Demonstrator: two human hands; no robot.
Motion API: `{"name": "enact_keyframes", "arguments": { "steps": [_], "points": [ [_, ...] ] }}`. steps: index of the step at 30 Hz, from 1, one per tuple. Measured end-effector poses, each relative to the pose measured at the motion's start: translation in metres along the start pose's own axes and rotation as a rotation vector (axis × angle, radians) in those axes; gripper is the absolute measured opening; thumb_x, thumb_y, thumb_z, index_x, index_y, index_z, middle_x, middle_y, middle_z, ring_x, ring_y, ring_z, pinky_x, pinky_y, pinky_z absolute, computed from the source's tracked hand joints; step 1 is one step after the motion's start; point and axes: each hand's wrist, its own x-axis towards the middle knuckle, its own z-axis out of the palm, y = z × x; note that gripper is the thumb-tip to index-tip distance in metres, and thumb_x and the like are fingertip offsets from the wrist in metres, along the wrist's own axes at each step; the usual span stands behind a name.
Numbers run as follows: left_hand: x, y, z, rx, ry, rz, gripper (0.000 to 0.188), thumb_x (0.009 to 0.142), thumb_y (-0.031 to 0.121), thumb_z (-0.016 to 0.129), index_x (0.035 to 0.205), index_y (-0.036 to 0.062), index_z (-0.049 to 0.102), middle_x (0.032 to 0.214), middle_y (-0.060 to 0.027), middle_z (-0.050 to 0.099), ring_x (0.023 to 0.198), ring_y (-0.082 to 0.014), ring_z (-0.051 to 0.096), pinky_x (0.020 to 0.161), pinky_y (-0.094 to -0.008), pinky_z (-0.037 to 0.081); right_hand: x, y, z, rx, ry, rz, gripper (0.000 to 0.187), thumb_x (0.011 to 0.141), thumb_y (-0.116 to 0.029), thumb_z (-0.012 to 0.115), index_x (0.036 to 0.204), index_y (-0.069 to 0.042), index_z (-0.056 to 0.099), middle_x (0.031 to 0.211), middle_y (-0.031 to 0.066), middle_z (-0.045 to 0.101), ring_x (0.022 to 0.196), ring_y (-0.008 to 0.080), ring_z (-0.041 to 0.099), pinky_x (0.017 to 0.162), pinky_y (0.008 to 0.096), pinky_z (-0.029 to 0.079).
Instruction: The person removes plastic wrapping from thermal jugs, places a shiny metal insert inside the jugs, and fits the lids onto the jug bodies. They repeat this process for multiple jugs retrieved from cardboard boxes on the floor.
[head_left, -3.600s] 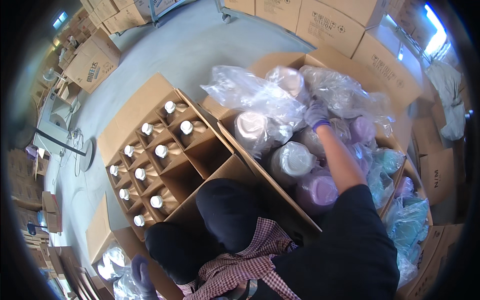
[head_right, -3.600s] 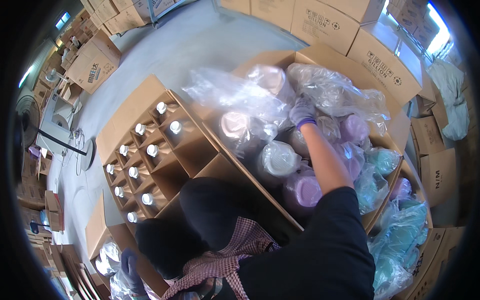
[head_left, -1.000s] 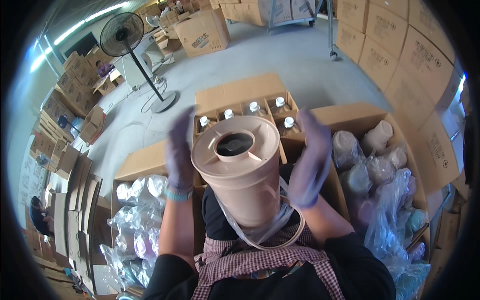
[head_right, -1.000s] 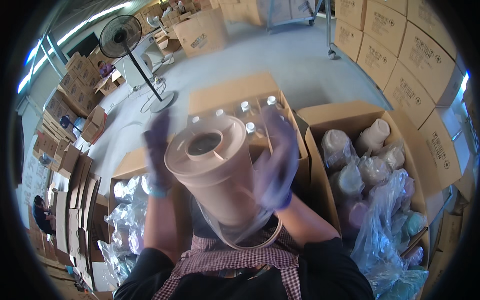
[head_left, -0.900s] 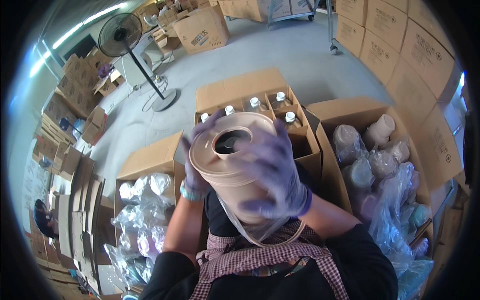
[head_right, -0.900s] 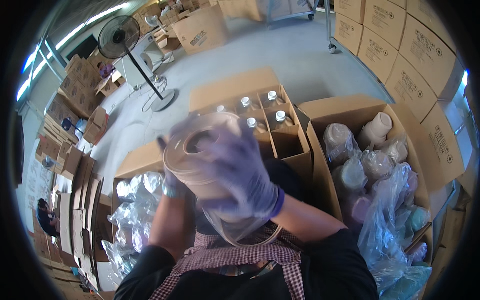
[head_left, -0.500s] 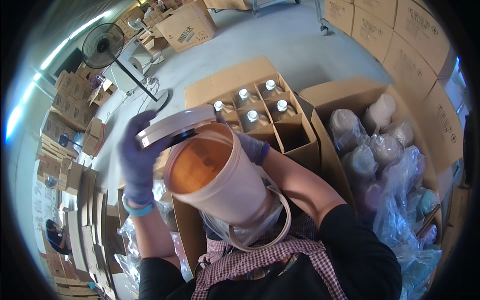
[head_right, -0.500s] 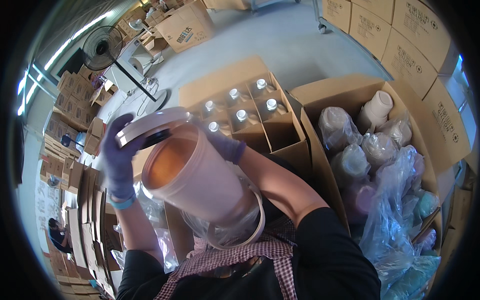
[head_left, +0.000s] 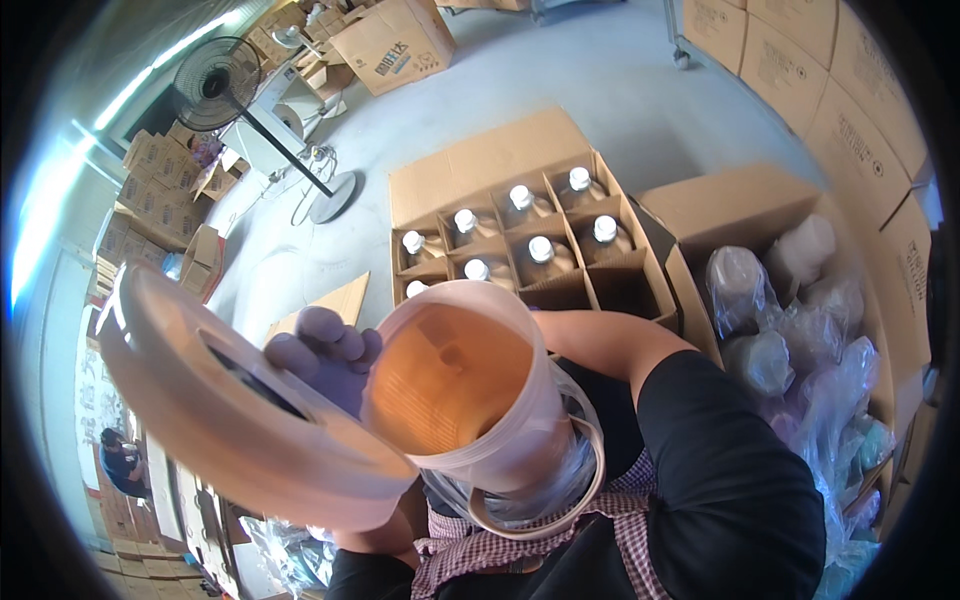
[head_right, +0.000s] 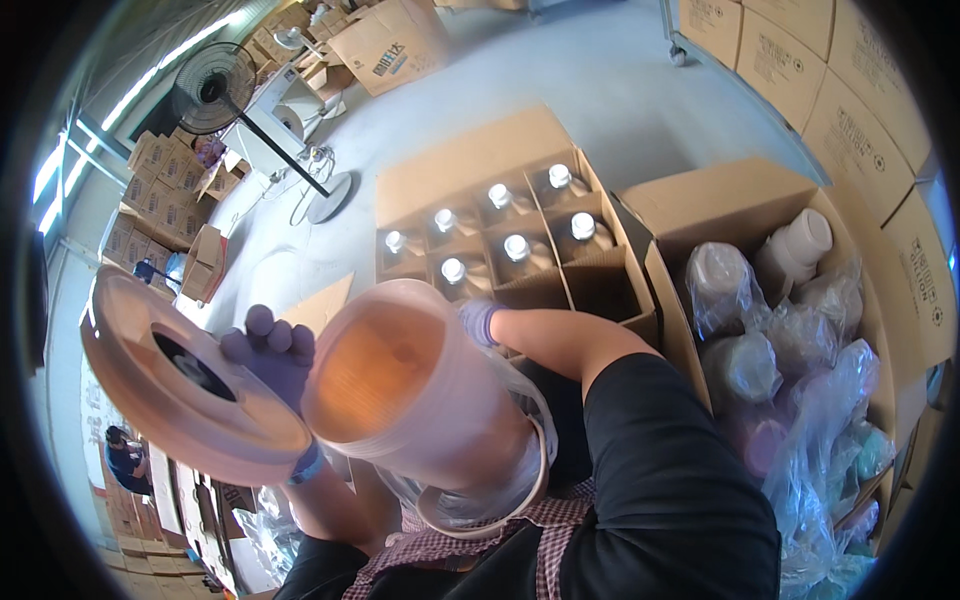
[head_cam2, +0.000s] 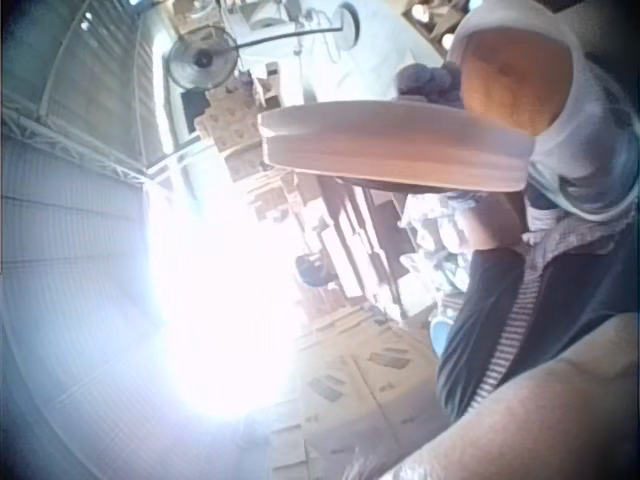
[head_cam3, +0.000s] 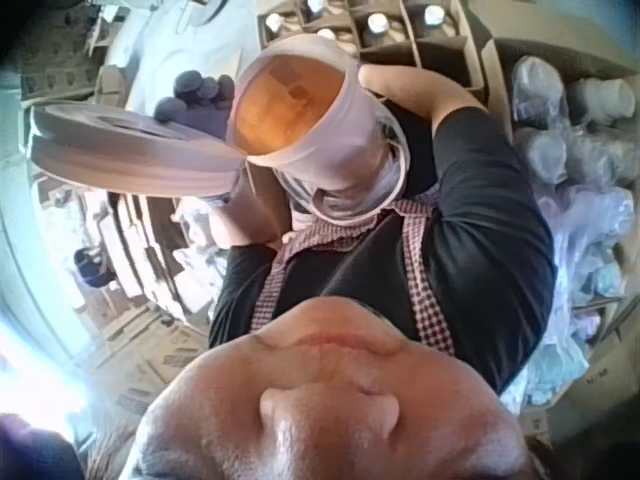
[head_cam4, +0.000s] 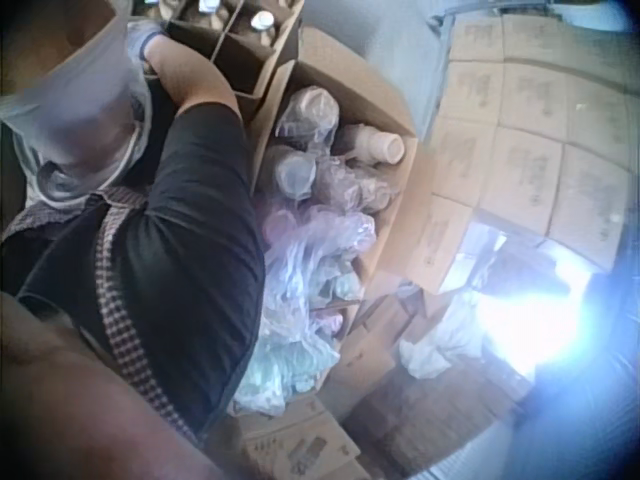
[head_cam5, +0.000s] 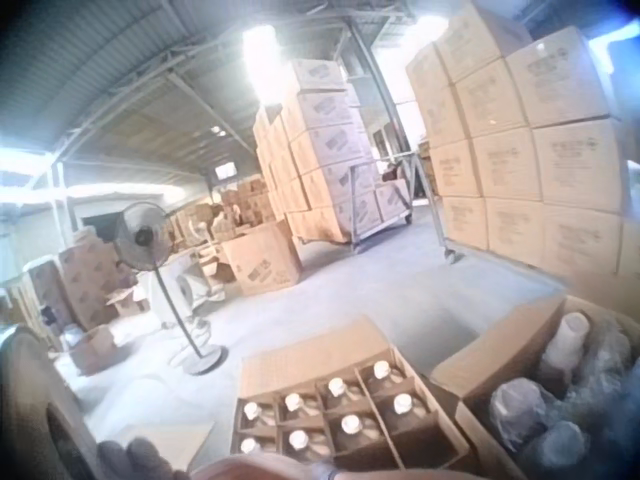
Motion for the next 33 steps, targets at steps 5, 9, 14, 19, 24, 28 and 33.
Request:
{"name": "enact_keyframes", "arguments": {
  "steps": [5, 9, 14, 19, 24, 28, 33],
  "points": [
    [-0.002, 0.005, -0.023, -0.36, -0.038, 0.1, 0.035, 0.104, 0.04, 0.053, 0.12, 0.012, 0.067, 0.142, -0.0125, 0.055, 0.119, -0.0246, 0.056, 0.114, -0.0479, 0.035, -0.016, 0.005, -0.076, 0.12, 0.267, 0.125, 0.039, 0.083, -0.042, 0.072, 0.104, -0.008, 0.072, 0.094, 0.0148, 0.073, 0.088, 0.0323, 0.072, 0.079, 0.0441, 0.056],
    [-0.06, -0.004, -0.074, -0.45, 0.293, 0.171, 0.041, 0.103, 0.04, 0.052, 0.136, 0.0164, 0.063, 0.157, -0.0135, 0.044, 0.139, -0.0305, 0.047, 0.12, -0.0513, 0.033, -0.125, 0.032, -0.243, 0.292, 0.739, 0.15, 0.045, 0.079, -0.049, 0.076, 0.092, -0.006, 0.073, 0.083, 0.0137, 0.074, 0.081, 0.0344, 0.073, 0.073, 0.0436, 0.057],
    [-0.111, -0.041, -0.082, -0.382, 0.479, -0.07, 0.07, 0.097, 0.067, 0.047, 0.158, 0.0379, 0.034, 0.168, -0.0135, 0.014, 0.148, -0.0409, 0.027, 0.122, -0.0587, 0.025, -0.26, -0.009, -0.336, 0.391, 1.423, 0.1, 0.042, 0.074, -0.035, 0.082, 0.096, -0.003, 0.067, 0.086, 0.0154, 0.068, 0.081, 0.0306, 0.069, 0.075, 0.0385, 0.054],
    [-0.022, 0.009, -0.071, 0.134, 0.317, 0.243, 0.073, 0.101, 0.056, 0.049, 0.164, 0.0273, 0.023, 0.161, -0.0155, 0.031, 0.146, -0.0339, 0.036, 0.117, -0.0538, 0.033, -0.306, -0.075, -0.279, 0.685, 1.431, -0.103, 0.089, 0.072, -0.023, 0.086, 0.147, -0.002, 0.044, 0.134, 0.0163, 0.057, 0.119, 0.0269, 0.059, 0.092, 0.0383, 0.049],
    [-0.008, 0.021, -0.04, 0.415, 0.385, 0.194, 0.066, 0.105, 0.038, 0.05, 0.159, 0.0067, 0.029, 0.149, -0.0139, 0.048, 0.135, -0.0228, 0.048, 0.115, -0.0433, 0.038, -0.302, -0.059, -0.207, 0.662, 1.233, -0.139, 0.106, 0.087, -0.047, 0.08, 0.162, -0.004, 0.018, 0.139, 0.0135, 0.048, 0.128, 0.0261, 0.049, 0.113, 0.0408, 0.038],
    [-0.042, 0.0, -0.032, 0.715, 0.033, 0.182, 0.048, 0.102, 0.009, 0.058, 0.145, -0.0057, 0.046, 0.119, -0.0159, 0.068, 0.107, -0.0273, 0.068, 0.1, -0.0386, 0.051, -0.262, -0.05, -0.181, 1.586, 1.265, -0.153, 0.105, 0.092, -0.038, 0.076, 0.164, -0.012, 0.005, 0.148, 0.012, 0.045, 0.133, 0.0258, 0.048, 0.111, 0.0424, 0.042],
    [-0.064, -0.037, -0.059, 0.093, 0.033, -0.199, 0.045, 0.1, 0.029, 0.063, 0.136, 0.0016, 0.056, 0.142, -0.0158, 0.053, 0.111, -0.0202, 0.063, 0.091, -0.0345, 0.053, -0.262, -0.024, -0.185, 1.488, 1.047, -0.276, 0.096, 0.085, -0.054, 0.077, 0.157, -0.005, 0.036, 0.151, 0.0166, 0.046, 0.139, 0.0258, 0.044, 0.114, 0.0409, 0.038]
  ]
}}
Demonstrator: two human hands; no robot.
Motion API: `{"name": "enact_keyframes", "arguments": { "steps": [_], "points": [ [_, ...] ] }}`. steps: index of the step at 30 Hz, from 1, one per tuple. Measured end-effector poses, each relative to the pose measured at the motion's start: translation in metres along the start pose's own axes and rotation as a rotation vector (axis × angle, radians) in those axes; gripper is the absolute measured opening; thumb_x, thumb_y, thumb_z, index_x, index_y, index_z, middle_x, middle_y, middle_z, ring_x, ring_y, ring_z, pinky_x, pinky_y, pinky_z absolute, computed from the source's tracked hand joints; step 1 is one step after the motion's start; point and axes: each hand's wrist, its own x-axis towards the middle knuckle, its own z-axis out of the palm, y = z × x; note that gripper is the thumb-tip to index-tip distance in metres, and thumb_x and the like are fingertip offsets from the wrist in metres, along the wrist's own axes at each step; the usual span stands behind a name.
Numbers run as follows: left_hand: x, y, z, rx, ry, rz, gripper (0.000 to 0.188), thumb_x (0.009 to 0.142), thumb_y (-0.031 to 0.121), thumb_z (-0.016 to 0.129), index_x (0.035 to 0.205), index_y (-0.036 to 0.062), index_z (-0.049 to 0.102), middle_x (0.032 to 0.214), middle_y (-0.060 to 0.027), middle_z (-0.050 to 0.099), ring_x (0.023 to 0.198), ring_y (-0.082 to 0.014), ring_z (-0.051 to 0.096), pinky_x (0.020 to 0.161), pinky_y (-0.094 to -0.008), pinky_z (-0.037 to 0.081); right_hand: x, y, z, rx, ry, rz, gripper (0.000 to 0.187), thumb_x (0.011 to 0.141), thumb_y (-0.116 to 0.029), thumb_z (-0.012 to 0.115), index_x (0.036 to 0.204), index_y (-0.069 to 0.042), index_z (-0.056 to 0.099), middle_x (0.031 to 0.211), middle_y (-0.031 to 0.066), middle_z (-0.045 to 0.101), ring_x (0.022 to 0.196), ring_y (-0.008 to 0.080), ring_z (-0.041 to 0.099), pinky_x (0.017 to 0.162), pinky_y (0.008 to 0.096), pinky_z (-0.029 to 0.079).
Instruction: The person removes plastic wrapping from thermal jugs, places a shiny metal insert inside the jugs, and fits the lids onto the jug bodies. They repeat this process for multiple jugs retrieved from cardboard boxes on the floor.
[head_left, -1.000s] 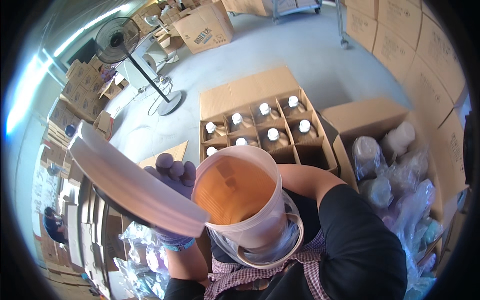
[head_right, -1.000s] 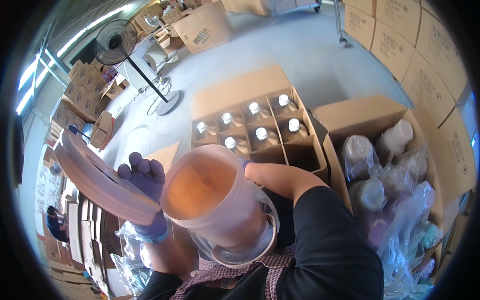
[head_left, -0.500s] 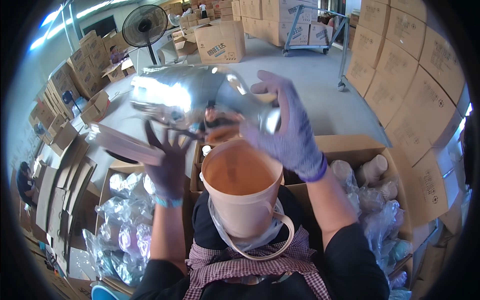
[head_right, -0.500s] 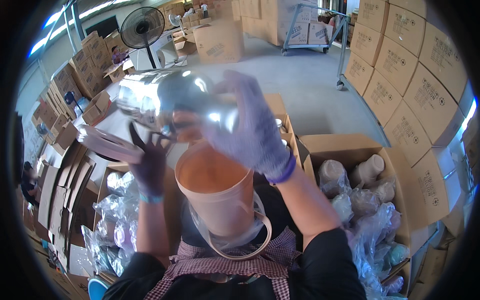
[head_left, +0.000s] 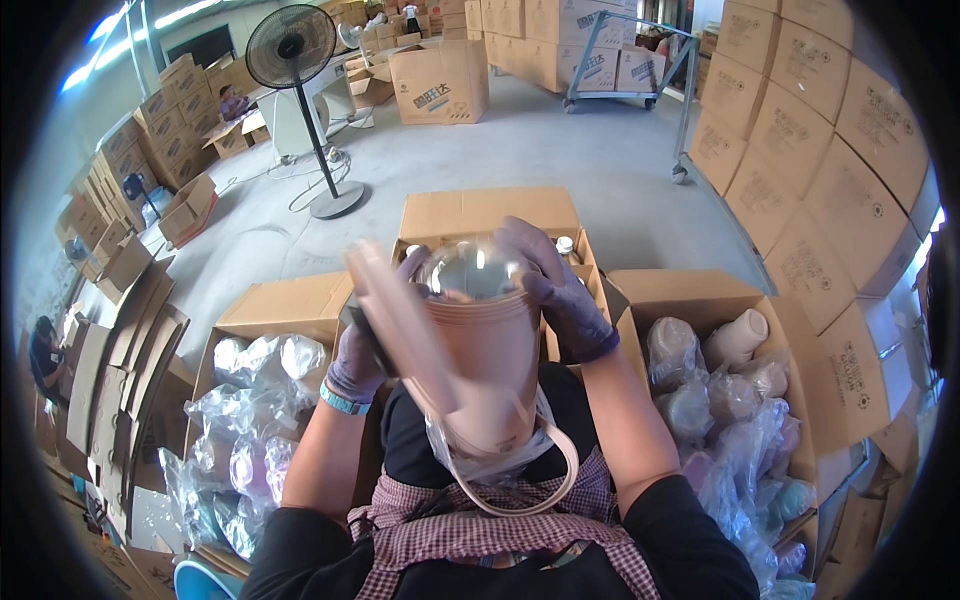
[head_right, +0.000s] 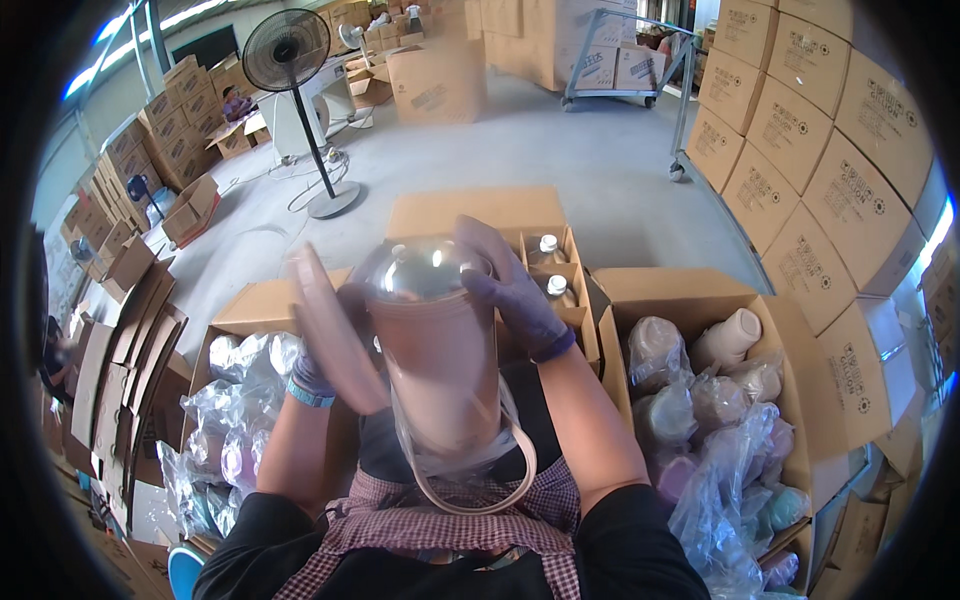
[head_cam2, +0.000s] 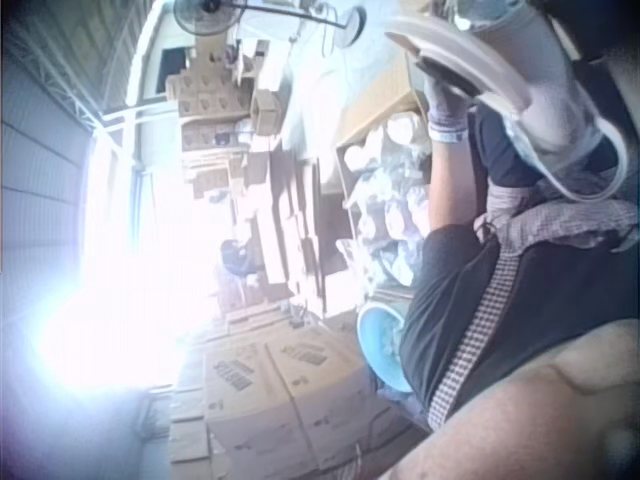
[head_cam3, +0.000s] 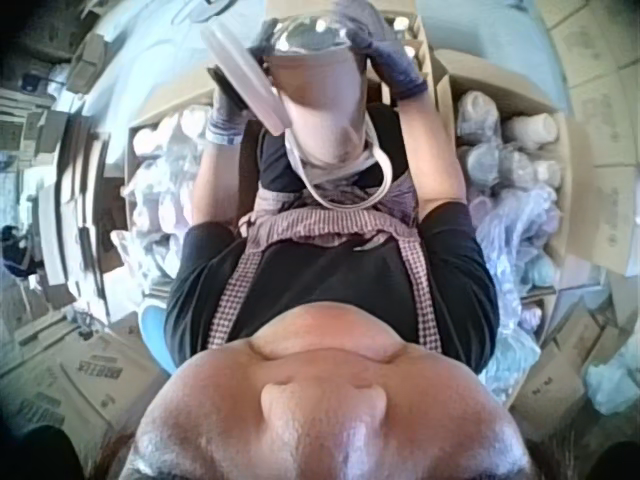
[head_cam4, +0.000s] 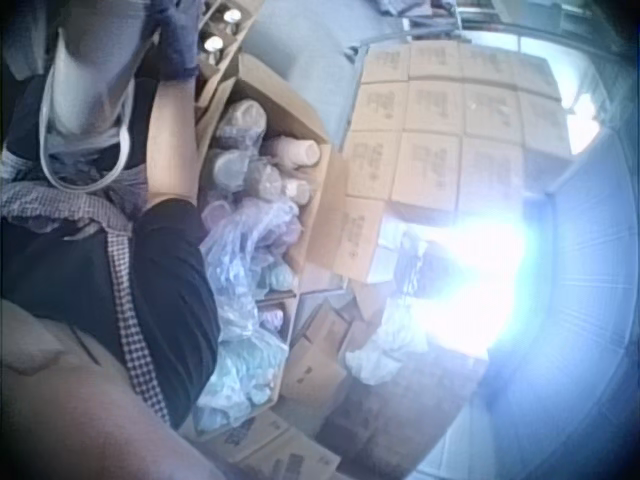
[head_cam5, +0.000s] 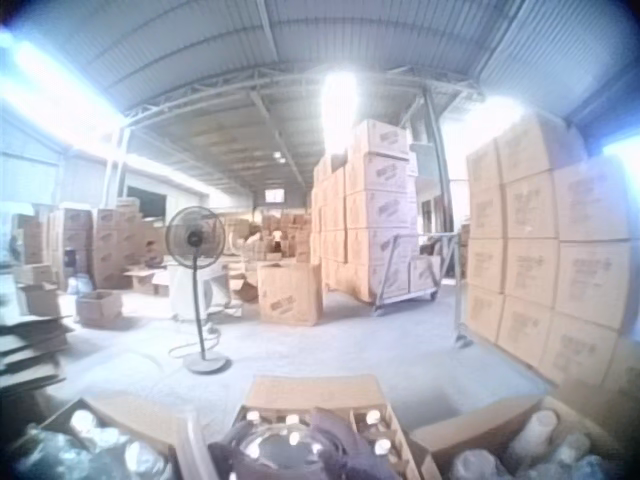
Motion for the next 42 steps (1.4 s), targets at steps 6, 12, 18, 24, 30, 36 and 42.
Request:
{"name": "enact_keyframes", "arguments": {
  "steps": [6, 12, 18, 24, 30, 36, 42],
  "points": [
    [0.009, 0.006, 0.01, -0.261, -0.127, 0.04, 0.037, 0.104, 0.04, 0.056, 0.131, 0.0162, 0.065, 0.167, -0.0219, 0.024, 0.147, -0.0344, 0.034, 0.117, -0.0434, 0.035, 0.068, -0.062, 0.007, -0.627, -0.737, 0.029, 0.057, 0.088, -0.027, 0.078, 0.138, -0.005, 0.06, 0.134, 0.0111, 0.063, 0.127, 0.0218, 0.058, 0.109, 0.0358, 0.044],
    [0.014, 0.015, 0.024, -0.256, 0.095, 0.219, 0.08, 0.094, 0.069, 0.05, 0.151, 0.0129, 0.047, 0.163, -0.0231, 0.031, 0.148, -0.0362, 0.037, 0.123, -0.0536, 0.028, 0.095, -0.053, 0.049, -1.068, -1.009, 0.285, 0.063, 0.079, -0.036, 0.079, 0.135, -0.013, 0.063, 0.123, 0.0137, 0.069, 0.112, 0.0311, 0.066, 0.102, 0.0409, 0.05],
    [0.054, 0.035, 0.023, -0.034, 0.545, 0.563, 0.053, 0.108, 0.049, 0.049, 0.13, 0.0016, 0.059, 0.121, -0.0111, 0.067, 0.107, -0.0184, 0.066, 0.091, -0.0341, 0.055, 0.073, -0.02, -0.008, -0.102, -0.367, 0.299, 0.052, 0.102, -0.05, 0.054, 0.131, -0.007, 0.063, 0.131, 0.0095, 0.066, 0.116, 0.0267, 0.066, 0.098, 0.0363, 0.054],
    [0.063, 0.021, 0.035, 0.478, -0.006, 0.416, 0.107, 0.082, 0.085, 0.057, 0.14, -0.0041, 0.047, 0.133, -0.0148, 0.058, 0.128, -0.0225, 0.053, 0.111, -0.0373, 0.042, 0.012, -0.045, 0.014, -0.202, 0.011, -0.246, 0.059, 0.087, -0.058, 0.074, 0.113, -0.005, 0.07, 0.117, 0.0104, 0.067, 0.108, 0.0228, 0.064, 0.097, 0.0368, 0.051],
    [0.055, 0.002, 0.048, 0.302, 0.063, 0.204, 0.117, 0.075, 0.096, 0.041, 0.139, -0.0016, 0.048, 0.138, -0.0143, 0.054, 0.132, -0.0233, 0.05, 0.115, -0.0386, 0.037, 0.001, 0.002, -0.002, -0.329, -0.004, -0.456, 0.064, 0.068, -0.059, 0.087, 0.098, -0.004, 0.073, 0.107, 0.0102, 0.068, 0.107, 0.0248, 0.063, 0.097, 0.039, 0.048],
    [0.078, -0.021, 0.028, 0.238, 0.1, 0.153, 0.061, 0.107, 0.057, 0.037, 0.12, 0.0024, 0.06, 0.125, -0.0105, 0.061, 0.119, -0.0203, 0.057, 0.11, -0.034, 0.041, 0.01, 0.015, -0.003, -0.275, 0.072, -0.325, 0.07, 0.079, -0.071, 0.075, 0.092, -0.003, 0.063, 0.102, 0.0112, 0.064, 0.119, 0.0316, 0.055, 0.109, 0.0482, 0.04],
    [0.077, -0.057, -0.001, 0.003, 0.133, 0.048, 0.057, 0.111, 0.052, 0.028, 0.109, 0.0031, 0.058, 0.117, -0.0102, 0.059, 0.127, -0.0239, 0.053, 0.114, -0.0369, 0.037, 0.019, 0.033, -0.003, -0.197, 0.077, -0.253, 0.055, 0.078, -0.054, 0.082, 0.084, -0.005, 0.059, 0.1, 0.0095, 0.065, 0.111, 0.0263, 0.061, 0.1, 0.0408, 0.046]
  ]
}}
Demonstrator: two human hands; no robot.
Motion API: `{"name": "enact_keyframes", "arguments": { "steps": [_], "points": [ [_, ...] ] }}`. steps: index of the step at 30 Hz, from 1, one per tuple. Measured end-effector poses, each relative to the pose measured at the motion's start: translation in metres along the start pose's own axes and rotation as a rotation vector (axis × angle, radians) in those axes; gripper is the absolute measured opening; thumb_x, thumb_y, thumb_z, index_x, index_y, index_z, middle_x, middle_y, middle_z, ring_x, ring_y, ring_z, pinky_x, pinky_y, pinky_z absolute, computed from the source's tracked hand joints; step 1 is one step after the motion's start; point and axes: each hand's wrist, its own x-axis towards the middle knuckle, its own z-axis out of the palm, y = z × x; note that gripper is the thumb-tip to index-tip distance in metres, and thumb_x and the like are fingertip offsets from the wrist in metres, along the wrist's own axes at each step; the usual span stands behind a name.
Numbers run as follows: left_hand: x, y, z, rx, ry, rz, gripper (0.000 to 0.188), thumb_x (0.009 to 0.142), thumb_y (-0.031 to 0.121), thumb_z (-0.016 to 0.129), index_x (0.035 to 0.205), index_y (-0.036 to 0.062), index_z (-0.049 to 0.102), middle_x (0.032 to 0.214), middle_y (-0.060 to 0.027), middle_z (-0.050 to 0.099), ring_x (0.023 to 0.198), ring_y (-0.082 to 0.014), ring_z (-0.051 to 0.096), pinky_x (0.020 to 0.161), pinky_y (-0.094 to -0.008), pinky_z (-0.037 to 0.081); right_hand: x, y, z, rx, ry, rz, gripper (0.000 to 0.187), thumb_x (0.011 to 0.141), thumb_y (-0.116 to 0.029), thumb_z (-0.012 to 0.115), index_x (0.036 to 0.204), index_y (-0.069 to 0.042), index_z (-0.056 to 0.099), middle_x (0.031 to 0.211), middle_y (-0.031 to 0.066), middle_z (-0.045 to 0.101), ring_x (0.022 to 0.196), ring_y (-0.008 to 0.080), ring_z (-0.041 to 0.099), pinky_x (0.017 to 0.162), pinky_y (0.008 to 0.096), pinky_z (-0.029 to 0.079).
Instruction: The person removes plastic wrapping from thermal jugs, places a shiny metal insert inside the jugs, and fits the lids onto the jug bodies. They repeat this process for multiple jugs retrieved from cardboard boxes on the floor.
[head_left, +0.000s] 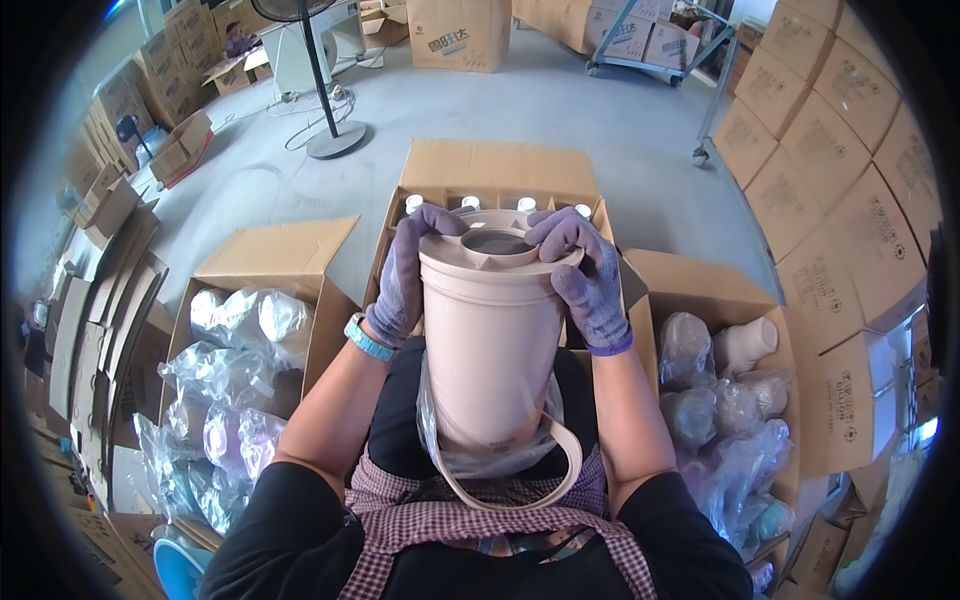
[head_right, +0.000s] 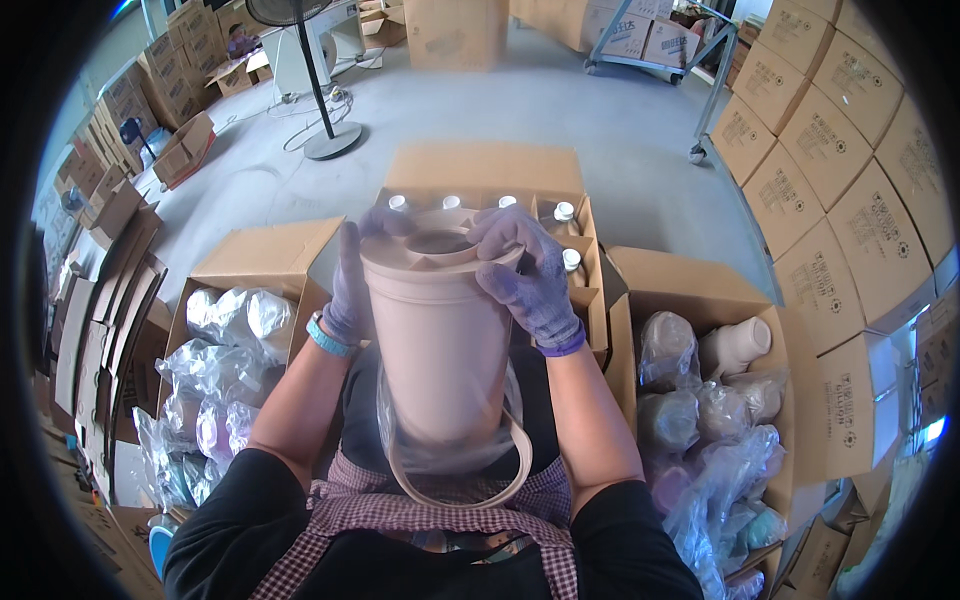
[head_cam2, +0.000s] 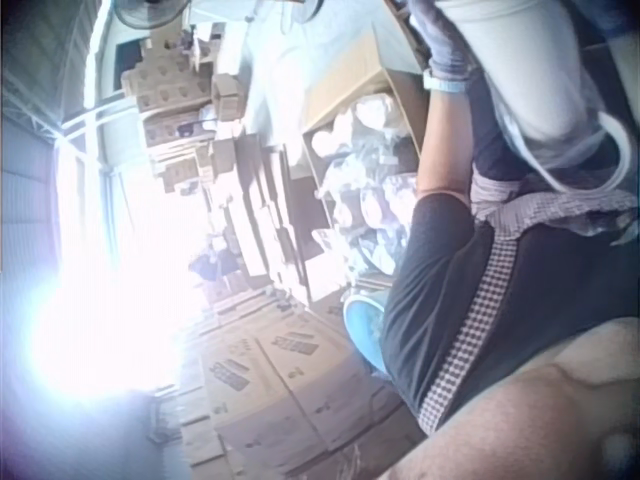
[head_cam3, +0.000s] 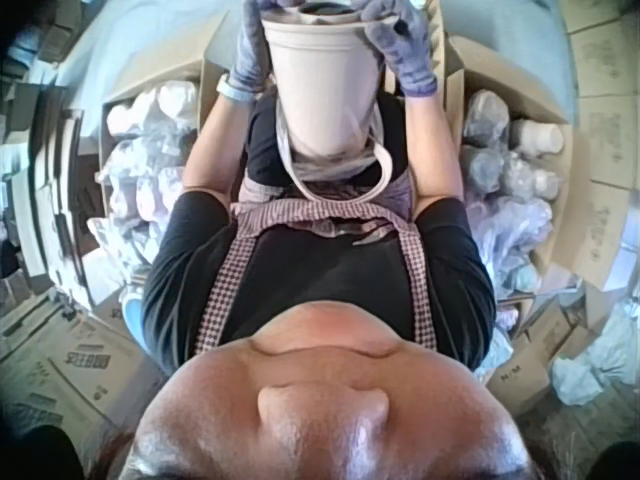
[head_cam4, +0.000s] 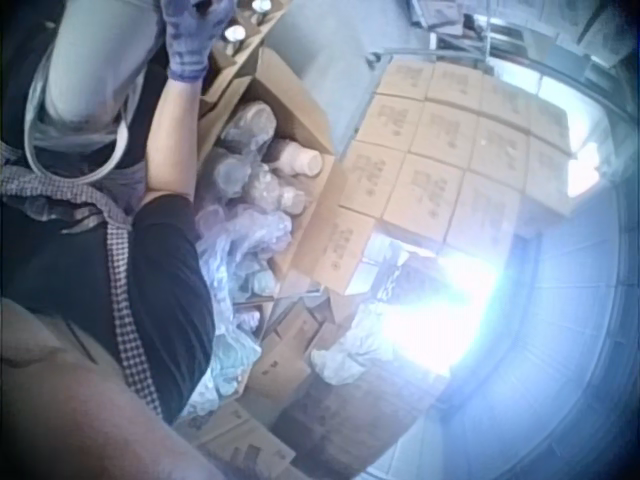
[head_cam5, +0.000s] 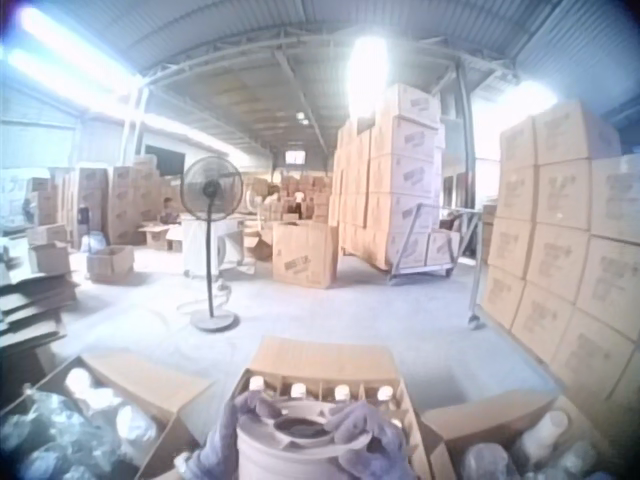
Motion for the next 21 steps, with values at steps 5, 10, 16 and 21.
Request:
{"name": "enact_keyframes", "arguments": {
  "steps": [5, 10, 16, 21],
  "points": [
    [-0.027, 0.002, 0.014, 0.153, 0.12, 0.109, 0.056, 0.109, 0.054, 0.032, 0.11, 0.0025, 0.055, 0.115, -0.0106, 0.058, 0.138, -0.0289, 0.043, 0.117, -0.0429, 0.031, -0.004, 0.038, 0.005, -0.01, -0.037, -0.066, 0.045, 0.091, -0.046, 0.071, 0.087, -0.005, 0.053, 0.097, 0.0099, 0.063, 0.105, 0.0278, 0.061, 0.095, 0.0425, 0.049],
    [-0.04, 0.037, 0.049, 0.821, 0.171, 0.324, 0.028, 0.098, 0.027, 0.054, 0.106, -0.0001, 0.057, 0.102, -0.0151, 0.057, 0.109, -0.0323, 0.053, 0.102, -0.0434, 0.04, -0.011, 0.141, 0.016, 0.975, 0.14, 0.198, 0.026, 0.1, -0.035, 0.058, 0.092, -0.012, 0.049, 0.097, 0.005, 0.056, 0.091, 0.0193, 0.054, 0.091, 0.039, 0.047],
    [-0.041, 0.057, 0.093, 1.198, 0.196, 0.424, 0.031, 0.089, 0.031, 0.068, 0.097, 0.0032, 0.058, 0.097, -0.018, 0.054, 0.097, -0.0355, 0.05, 0.09, -0.0475, 0.038, -0.006, 0.145, 0.027, 1.532, 0.062, 0.435, 0.019, 0.1, -0.023, 0.061, 0.111, -0.01, 0.053, 0.101, 0.0056, 0.057, 0.097, 0.0157, 0.051, 0.091, 0.0342, 0.046],
    [-0.015, 0.056, 0.043, 0.252, 0.11, 0.012, 0.031, 0.108, 0.024, 0.047, 0.089, 0.0024, 0.057, 0.096, -0.0091, 0.062, 0.1, -0.0208, 0.058, 0.099, -0.0379, 0.047, -0.014, 0.014, -0.002, 0.03, -0.021, -0.044, 0.029, 0.105, -0.023, 0.052, 0.089, 0.0, 0.058, 0.099, 0.0124, 0.061, 0.094, 0.023, 0.058, 0.088, 0.0368, 0.048]
  ]
}}
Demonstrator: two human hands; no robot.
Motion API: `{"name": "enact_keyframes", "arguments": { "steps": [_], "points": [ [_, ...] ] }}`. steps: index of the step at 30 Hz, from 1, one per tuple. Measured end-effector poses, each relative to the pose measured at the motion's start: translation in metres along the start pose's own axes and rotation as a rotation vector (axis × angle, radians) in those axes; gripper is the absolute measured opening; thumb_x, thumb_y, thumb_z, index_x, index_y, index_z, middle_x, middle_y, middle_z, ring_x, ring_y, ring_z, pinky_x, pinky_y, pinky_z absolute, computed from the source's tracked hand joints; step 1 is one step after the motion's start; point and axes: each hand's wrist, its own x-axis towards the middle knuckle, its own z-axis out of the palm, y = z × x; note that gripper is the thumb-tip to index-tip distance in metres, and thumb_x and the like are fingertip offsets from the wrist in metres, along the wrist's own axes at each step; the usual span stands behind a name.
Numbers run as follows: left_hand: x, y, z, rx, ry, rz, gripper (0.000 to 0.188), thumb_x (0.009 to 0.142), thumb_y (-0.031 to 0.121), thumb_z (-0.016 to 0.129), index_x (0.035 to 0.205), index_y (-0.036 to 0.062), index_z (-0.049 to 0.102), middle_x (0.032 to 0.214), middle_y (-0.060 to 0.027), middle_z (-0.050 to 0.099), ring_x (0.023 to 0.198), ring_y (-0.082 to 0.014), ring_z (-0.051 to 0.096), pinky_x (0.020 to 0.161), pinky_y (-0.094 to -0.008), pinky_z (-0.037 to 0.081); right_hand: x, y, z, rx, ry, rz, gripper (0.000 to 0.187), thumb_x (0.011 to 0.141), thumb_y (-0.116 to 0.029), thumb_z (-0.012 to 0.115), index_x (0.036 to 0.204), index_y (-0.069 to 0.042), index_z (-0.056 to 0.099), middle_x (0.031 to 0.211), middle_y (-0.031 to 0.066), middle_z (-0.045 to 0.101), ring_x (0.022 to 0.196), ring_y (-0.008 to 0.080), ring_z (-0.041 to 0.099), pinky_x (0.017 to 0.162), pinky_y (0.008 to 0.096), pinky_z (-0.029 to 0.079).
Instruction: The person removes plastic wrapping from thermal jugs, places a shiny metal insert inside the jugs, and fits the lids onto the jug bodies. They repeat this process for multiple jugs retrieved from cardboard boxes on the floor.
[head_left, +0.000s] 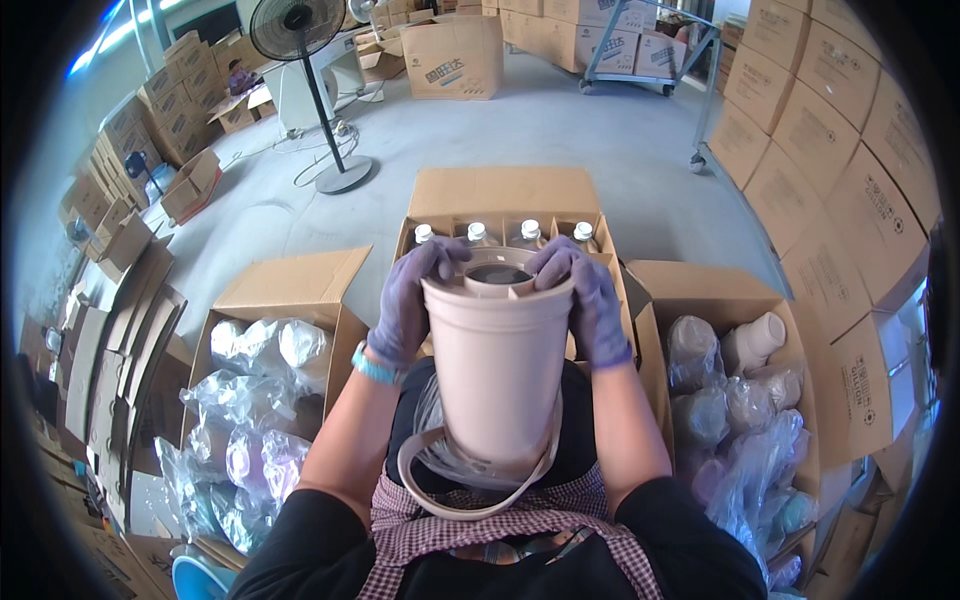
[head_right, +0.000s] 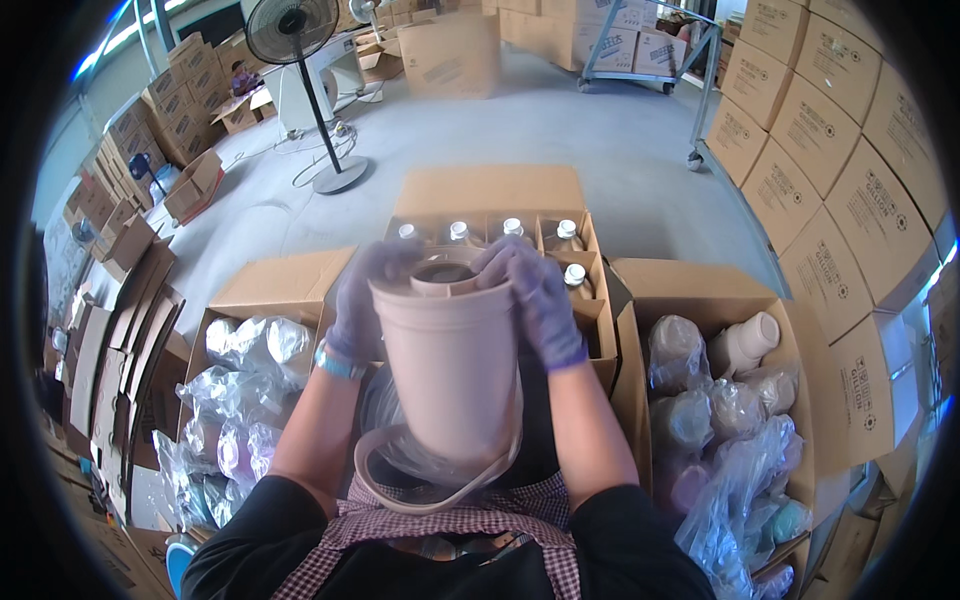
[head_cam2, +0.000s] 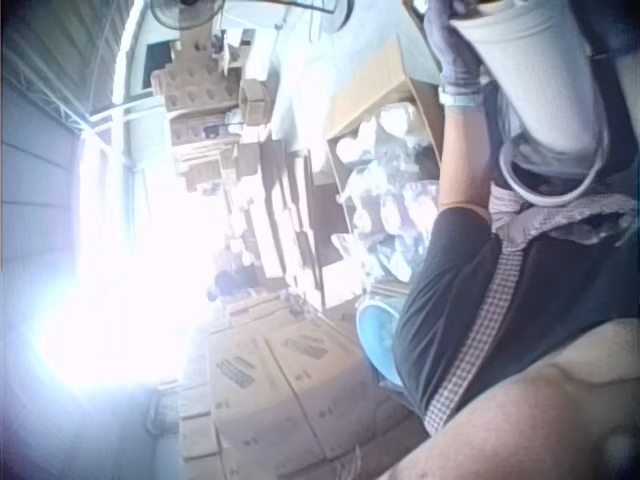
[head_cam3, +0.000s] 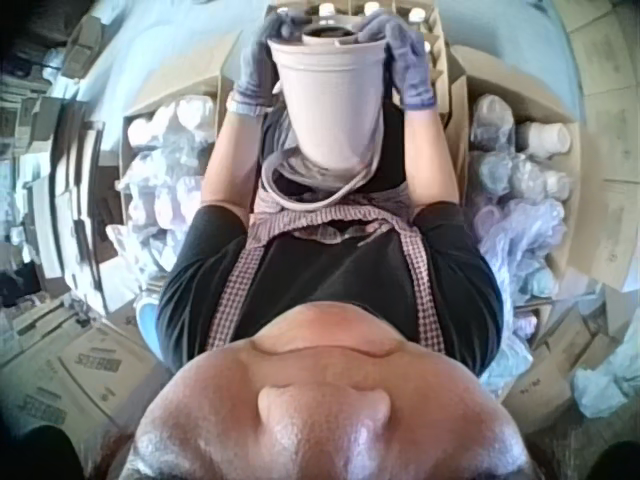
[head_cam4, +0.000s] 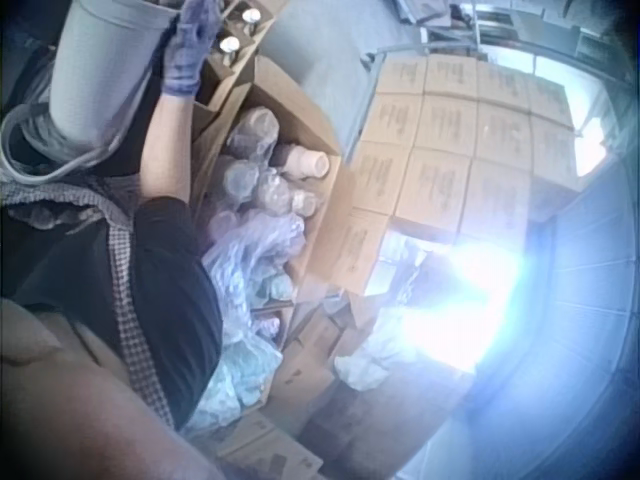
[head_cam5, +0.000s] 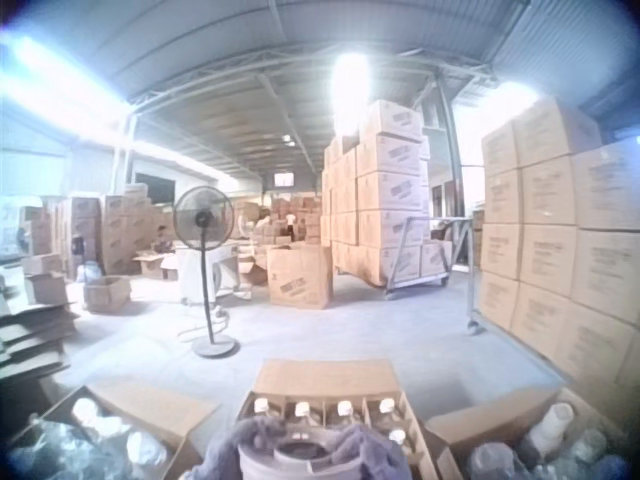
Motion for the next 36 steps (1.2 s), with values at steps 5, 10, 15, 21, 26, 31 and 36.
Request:
{"name": "enact_keyframes", "arguments": {
  "steps": [5, 10, 15, 21, 26, 31, 36],
  "points": [
    [0.05, -0.084, 0.012, -0.715, -0.116, -0.33, 0.039, 0.108, 0.03, 0.046, 0.081, 0.0047, 0.057, 0.098, -0.0121, 0.062, 0.095, -0.027, 0.06, 0.092, -0.0438, 0.052, -0.011, -0.098, 0.048, -0.661, 0.169, -0.281, 0.031, 0.099, -0.029, 0.058, 0.105, 0.0, 0.066, 0.114, 0.0134, 0.063, 0.111, 0.0304, 0.058, 0.105, 0.043, 0.042],
    [0.037, -0.062, 0.031, -0.9, -0.141, -0.453, 0.049, 0.11, 0.043, 0.037, 0.084, 0.006, 0.056, 0.096, -0.0114, 0.062, 0.094, -0.0267, 0.06, 0.093, -0.0428, 0.052, -0.014, -0.109, 0.054, -0.715, 0.117, -0.22, 0.017, 0.091, -0.014, 0.065, 0.104, -0.002, 0.067, 0.108, 0.0124, 0.064, 0.105, 0.0288, 0.058, 0.107, 0.0422, 0.04],
    [0.006, -0.074, 0.001, -0.542, -0.059, -0.314, 0.058, 0.109, 0.058, 0.03, 0.097, 0.0067, 0.054, 0.1, -0.0074, 0.06, 0.099, -0.0211, 0.059, 0.097, -0.0376, 0.05, -0.021, -0.042, 0.015, -0.149, 0.234, 0.0, 0.026, 0.1, -0.024, 0.059, 0.087, -0.003, 0.066, 0.085, 0.0079, 0.065, 0.08, 0.0183, 0.058, 0.082, 0.0347, 0.046],
    [-0.038, -0.043, 0.012, 0.042, 0.023, 0.186, 0.046, 0.11, 0.048, 0.038, 0.107, 0.0043, 0.05, 0.104, -0.0084, 0.051, 0.102, -0.0224, 0.05, 0.098, -0.0411, 0.041, -0.009, 0.03, 0.012, 0.363, 0.245, -0.104, 0.042, 0.106, -0.025, 0.042, 0.067, -0.008, 0.042, 0.066, 0.0045, 0.048, 0.065, 0.0196, 0.048, 0.069, 0.0341, 0.045],
    [-0.053, -0.001, 0.039, 0.778, 0.158, 0.411, 0.044, 0.096, 0.034, 0.057, 0.117, -0.0033, 0.054, 0.113, -0.0233, 0.054, 0.109, -0.0399, 0.051, 0.101, -0.0492, 0.04, -0.002, 0.081, 0.007, 0.9, 0.136, -0.051, 0.038, 0.106, -0.03, 0.046, 0.074, -0.009, 0.048, 0.07, 0.0006, 0.049, 0.072, 0.0144, 0.047, 0.074, 0.0324, 0.045],
    [-0.043, 0.045, 0.044, 0.977, -0.14, 0.698, 0.072, 0.078, 0.051, 0.08, 0.128, 0.0043, 0.061, 0.113, -0.0161, 0.062, 0.11, -0.0391, 0.057, 0.103, -0.0532, 0.042, -0.02, 0.0, -0.001, 0.457, 0.133, 0.073, 0.046, 0.086, -0.044, 0.079, 0.106, -0.005, 0.063, 0.108, 0.007, 0.061, 0.104, 0.0239, 0.059, 0.093, 0.0407, 0.049],
    [-0.039, 0.032, 0.048, 0.695, -0.106, 0.523, 0.05, 0.081, 0.047, 0.078, 0.104, 0.0026, 0.072, 0.092, -0.0127, 0.06, 0.09, -0.0333, 0.055, 0.084, -0.0426, 0.046, -0.034, -0.011, -0.017, 0.341, 0.052, 0.024, 0.062, 0.076, -0.058, 0.083, 0.104, -0.006, 0.064, 0.109, 0.0057, 0.058, 0.111, 0.0218, 0.054, 0.104, 0.0399, 0.041]
  ]
}}
